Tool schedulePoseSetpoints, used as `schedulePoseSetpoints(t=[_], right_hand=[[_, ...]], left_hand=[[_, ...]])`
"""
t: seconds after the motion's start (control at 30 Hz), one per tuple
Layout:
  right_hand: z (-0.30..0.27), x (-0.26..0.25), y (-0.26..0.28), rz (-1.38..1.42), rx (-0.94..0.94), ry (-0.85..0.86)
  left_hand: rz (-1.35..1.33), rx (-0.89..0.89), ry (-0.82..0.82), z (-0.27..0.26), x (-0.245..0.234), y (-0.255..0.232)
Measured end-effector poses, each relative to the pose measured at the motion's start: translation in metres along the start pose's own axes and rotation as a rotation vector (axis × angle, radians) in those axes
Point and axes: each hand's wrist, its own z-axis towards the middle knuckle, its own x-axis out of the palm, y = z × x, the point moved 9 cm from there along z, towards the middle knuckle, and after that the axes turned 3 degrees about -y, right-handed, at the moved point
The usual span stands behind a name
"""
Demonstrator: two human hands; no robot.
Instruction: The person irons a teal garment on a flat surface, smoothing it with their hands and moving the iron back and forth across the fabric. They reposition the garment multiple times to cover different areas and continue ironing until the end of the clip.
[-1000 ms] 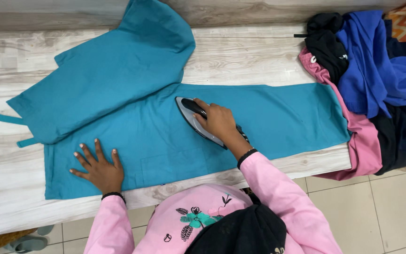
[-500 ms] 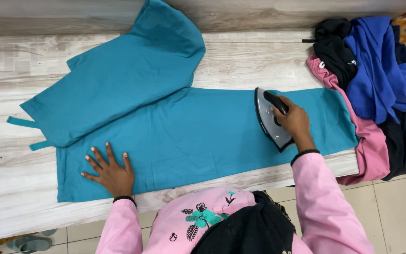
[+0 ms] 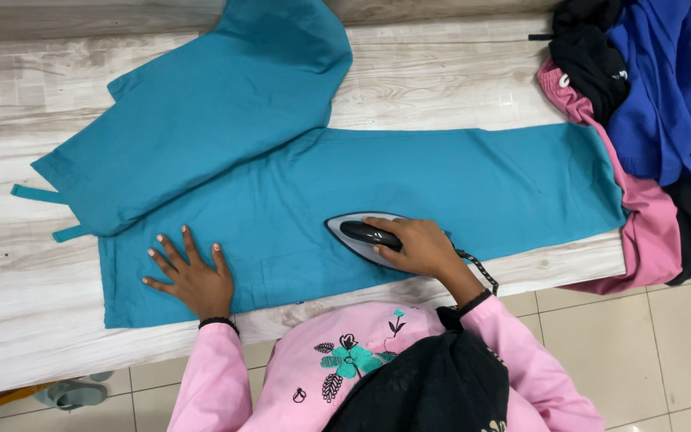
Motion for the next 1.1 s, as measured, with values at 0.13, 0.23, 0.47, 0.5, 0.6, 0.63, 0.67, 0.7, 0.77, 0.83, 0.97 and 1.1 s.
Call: schedulePoseSetpoints(t=[0.13, 0.23, 0.47, 0.5, 0.6, 0.63, 0.67, 0.7, 0.77, 0.83, 0.97, 1.1], right_hand=[[-0.002, -0.005, -0.012, -0.121, 0.082, -0.045], [-0.015, -0.019, -0.039, -0.240, 0.181, -0.051], [-0.060, -0.065, -0.111, -0.157, 0.392, -0.124], [-0.061, -0.062, -0.113, -0.159, 0.389, -0.096], [-0.056, -0.055, -0.102, -0.138, 0.278, -0.057], [-0.052, -0.049, -0.086, -0.113, 0.169, -0.068], [-0.049, -0.044, -0.067, -0.087, 0.060, -0.080], [-0.046, -0.036, -0.054, -0.064, 0.034, -0.057], [-0.037, -0.013, -0.022, -0.057, -0.019, 0.047], [-0.030, 0.011, 0.016, -0.068, -0.110, 0.148], [-0.024, 0.042, 0.081, -0.029, -0.318, 0.157], [-0.026, 0.045, 0.079, -0.087, -0.322, 0.122]], left_hand=[[-0.008, 0.011, 0.002, -0.002, 0.002, 0.003], [-0.009, 0.019, 0.002, -0.002, 0.004, 0.003], [-0.006, 0.023, -0.008, -0.002, 0.004, 0.001], [-0.007, 0.018, -0.008, -0.003, 0.004, 0.002], [-0.010, 0.011, -0.009, -0.002, 0.004, 0.001], [-0.007, 0.010, -0.008, -0.002, 0.004, 0.001], [-0.003, 0.009, -0.006, -0.002, 0.004, 0.001], [-0.003, 0.010, -0.008, -0.002, 0.003, 0.001], [-0.002, 0.012, -0.012, -0.002, 0.004, 0.002], [0.000, 0.005, -0.007, -0.002, 0.006, 0.003], [-0.002, 0.016, -0.010, -0.002, 0.006, 0.003], [-0.014, 0.018, -0.010, -0.003, 0.005, 0.003]])
